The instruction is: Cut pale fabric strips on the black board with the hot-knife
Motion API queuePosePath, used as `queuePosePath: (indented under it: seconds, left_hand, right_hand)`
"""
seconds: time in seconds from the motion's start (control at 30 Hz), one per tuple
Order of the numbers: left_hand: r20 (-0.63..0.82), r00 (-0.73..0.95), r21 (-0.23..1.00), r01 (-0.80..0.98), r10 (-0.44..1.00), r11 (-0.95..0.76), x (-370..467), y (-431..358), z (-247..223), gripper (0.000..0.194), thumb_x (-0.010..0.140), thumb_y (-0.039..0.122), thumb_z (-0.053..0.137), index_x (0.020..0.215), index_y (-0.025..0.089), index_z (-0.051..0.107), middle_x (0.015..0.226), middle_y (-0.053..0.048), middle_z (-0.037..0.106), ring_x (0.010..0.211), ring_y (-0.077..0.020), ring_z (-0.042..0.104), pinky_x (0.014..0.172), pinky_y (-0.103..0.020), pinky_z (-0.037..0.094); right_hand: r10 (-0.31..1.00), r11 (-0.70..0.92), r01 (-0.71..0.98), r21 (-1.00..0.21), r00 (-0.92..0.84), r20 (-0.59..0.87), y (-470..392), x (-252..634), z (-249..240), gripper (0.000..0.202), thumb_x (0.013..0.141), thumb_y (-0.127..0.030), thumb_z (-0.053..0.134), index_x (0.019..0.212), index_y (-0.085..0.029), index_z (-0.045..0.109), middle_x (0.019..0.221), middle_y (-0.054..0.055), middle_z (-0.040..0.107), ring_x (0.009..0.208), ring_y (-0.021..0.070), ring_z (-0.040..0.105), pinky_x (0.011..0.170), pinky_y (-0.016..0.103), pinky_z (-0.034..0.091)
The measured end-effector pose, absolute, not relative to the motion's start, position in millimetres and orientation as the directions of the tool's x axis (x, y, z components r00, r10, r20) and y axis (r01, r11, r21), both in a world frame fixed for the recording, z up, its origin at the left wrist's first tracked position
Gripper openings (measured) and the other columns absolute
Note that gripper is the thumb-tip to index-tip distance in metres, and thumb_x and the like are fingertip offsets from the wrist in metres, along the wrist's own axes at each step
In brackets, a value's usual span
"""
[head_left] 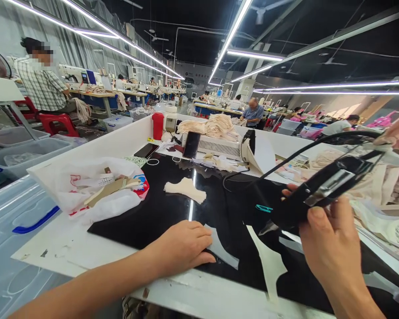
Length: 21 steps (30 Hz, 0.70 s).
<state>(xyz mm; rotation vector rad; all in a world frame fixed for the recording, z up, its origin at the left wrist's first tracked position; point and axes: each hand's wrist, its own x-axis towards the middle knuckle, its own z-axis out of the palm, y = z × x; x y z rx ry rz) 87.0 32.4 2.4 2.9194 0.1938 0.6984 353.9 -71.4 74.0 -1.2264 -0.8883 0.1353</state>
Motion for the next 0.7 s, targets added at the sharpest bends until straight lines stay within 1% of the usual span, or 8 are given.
queuePosePath:
  seconds: [0.07, 0.1, 0.17, 0.23, 0.3, 0.43, 0.53, 0.7]
  left_hand:
    - [0.455, 0.879, 0.132, 0.089, 0.14, -0.987, 87.7, 32.3, 0.8, 0.033, 0.101, 0.045, 0.058, 0.107, 0.014, 0.068, 0.125, -0.007, 0.072, 0.109, -0.0222, 0.067, 0.095, -0.034, 0.052]
    - [0.462, 0.877, 0.12, 0.086, 0.133, -0.989, 88.1, 32.3, 0.2, 0.033, 0.101, 0.045, 0.058, 0.107, 0.014, 0.068, 0.125, -0.007, 0.072, 0.108, -0.022, 0.067, 0.095, -0.034, 0.052]
    - [0.474, 0.872, 0.101, 0.085, 0.123, -0.991, 88.6, 32.3, -0.8, 0.033, 0.101, 0.045, 0.058, 0.107, 0.014, 0.068, 0.124, -0.006, 0.072, 0.108, -0.0216, 0.067, 0.095, -0.033, 0.051]
    - [0.486, 0.867, 0.086, 0.084, 0.115, -0.993, 89.1, 32.4, -1.6, 0.033, 0.101, 0.045, 0.058, 0.106, 0.014, 0.068, 0.124, -0.006, 0.072, 0.108, -0.0211, 0.067, 0.096, -0.032, 0.051]
    - [0.494, 0.862, 0.077, 0.087, 0.113, -0.993, 89.6, 32.5, -2.4, 0.032, 0.1, 0.045, 0.061, 0.106, 0.014, 0.068, 0.123, -0.006, 0.072, 0.108, -0.0208, 0.067, 0.095, -0.032, 0.05]
    - [0.49, 0.864, 0.07, 0.089, 0.112, -0.994, 90.5, 32.1, -2.5, 0.03, 0.098, 0.044, 0.063, 0.101, 0.015, 0.067, 0.121, -0.005, 0.072, 0.105, -0.0192, 0.067, 0.092, -0.031, 0.051]
    - [0.481, 0.869, 0.071, 0.09, 0.113, -0.993, 91.0, 31.4, -0.9, 0.03, 0.099, 0.044, 0.062, 0.099, 0.015, 0.066, 0.117, -0.006, 0.073, 0.105, -0.0183, 0.067, 0.092, -0.031, 0.05]
    - [0.483, 0.868, 0.074, 0.088, 0.113, -0.993, 90.9, 30.3, 0.4, 0.031, 0.098, 0.044, 0.063, 0.101, 0.014, 0.066, 0.115, -0.007, 0.073, 0.108, -0.0206, 0.067, 0.09, -0.032, 0.05]
  right_hand:
    - [0.565, 0.364, 0.298, -0.882, 0.682, 0.464, -62.7, 347.9, 81.6, 0.041, 0.072, -0.056, 0.081, 0.102, -0.032, 0.066, 0.105, 0.006, 0.072, 0.088, 0.0272, 0.071, 0.078, 0.048, 0.058]
    - [0.572, 0.357, 0.288, -0.888, 0.684, 0.452, -58.8, 343.2, 84.1, 0.042, 0.07, -0.056, 0.083, 0.099, -0.031, 0.065, 0.101, 0.004, 0.072, 0.082, 0.0242, 0.07, 0.073, 0.043, 0.058]
    - [0.569, 0.388, 0.284, -0.877, 0.675, 0.47, -52.1, 330.9, 86.1, 0.044, 0.068, -0.051, 0.086, 0.1, -0.03, 0.064, 0.093, -0.001, 0.07, 0.075, 0.0192, 0.067, 0.069, 0.037, 0.058]
    - [0.587, 0.45, 0.237, -0.861, 0.648, 0.485, -46.3, 315.3, 84.8, 0.047, 0.07, -0.044, 0.086, 0.109, -0.03, 0.064, 0.089, -0.003, 0.067, 0.072, 0.0157, 0.064, 0.069, 0.034, 0.057]
    - [0.593, 0.512, 0.183, -0.839, 0.632, 0.499, -41.0, 297.8, 81.7, 0.048, 0.074, -0.038, 0.084, 0.116, -0.03, 0.062, 0.085, -0.004, 0.065, 0.069, 0.0148, 0.062, 0.065, 0.032, 0.057]
    - [0.565, 0.596, 0.16, -0.787, 0.614, 0.552, -29.8, 267.9, 74.1, 0.042, 0.081, -0.033, 0.08, 0.116, -0.028, 0.058, 0.082, -0.004, 0.065, 0.066, 0.0156, 0.062, 0.06, 0.033, 0.056]
    - [0.547, 0.611, 0.166, -0.774, 0.619, 0.564, -22.0, 256.0, 70.1, 0.04, 0.083, -0.031, 0.079, 0.116, -0.028, 0.056, 0.083, -0.005, 0.065, 0.065, 0.0142, 0.061, 0.062, 0.033, 0.055]
    - [0.525, 0.61, 0.185, -0.771, 0.634, 0.567, -13.6, 250.5, 66.4, 0.041, 0.085, -0.03, 0.077, 0.118, -0.028, 0.053, 0.086, -0.006, 0.066, 0.065, 0.0131, 0.061, 0.065, 0.033, 0.055]
